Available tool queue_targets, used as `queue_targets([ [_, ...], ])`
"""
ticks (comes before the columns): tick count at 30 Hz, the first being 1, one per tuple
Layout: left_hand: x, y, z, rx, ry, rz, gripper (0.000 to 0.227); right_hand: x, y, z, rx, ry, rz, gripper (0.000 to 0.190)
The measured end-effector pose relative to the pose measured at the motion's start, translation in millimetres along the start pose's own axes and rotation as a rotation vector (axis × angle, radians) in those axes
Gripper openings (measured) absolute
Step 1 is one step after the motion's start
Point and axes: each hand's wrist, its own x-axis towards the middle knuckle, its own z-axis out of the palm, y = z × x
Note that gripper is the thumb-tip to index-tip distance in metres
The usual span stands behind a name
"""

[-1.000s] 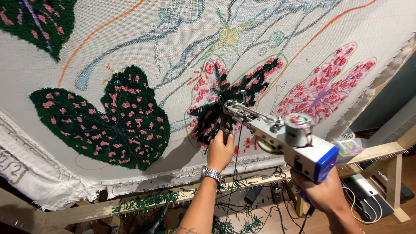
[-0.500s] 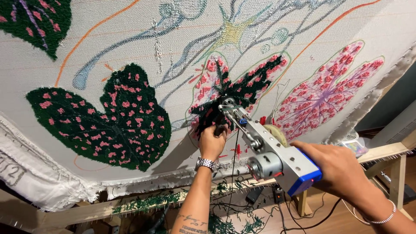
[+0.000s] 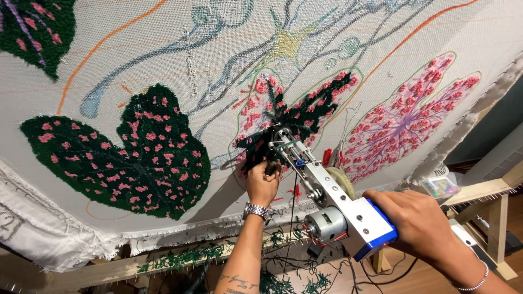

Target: Using a tufting gun to create a patterned rug on a vertical frame.

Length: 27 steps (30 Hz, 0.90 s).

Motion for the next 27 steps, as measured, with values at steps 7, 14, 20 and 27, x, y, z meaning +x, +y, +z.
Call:
queue_targets([
  [7, 4.6, -28.4, 11.5, -0.369, -0.021, 0.074, 0.013, 6.4, -5.8, -0.2, -0.013, -0.029, 0.012, 0.064],
  [14, 8.7, -13.4, -7.1, -0.17, 0.054, 0.181, 0.01, 13.1, -8.7, -0.3, -0.011, 0.018, -0.018, 0.06],
  [20, 9.9, 5.3, -26.7, -0.132, -0.046, -0.118, 0.024, 18.6, -18.7, -2.0, -0.001, 0.023, -0.036, 0.053],
  [27, 5.8, 10.1, -36.8, 0.025, -0.002, -0.137, 0.031, 17.4, -20.9, 0.2, -0.006, 0.038, -0.051, 0.052],
])
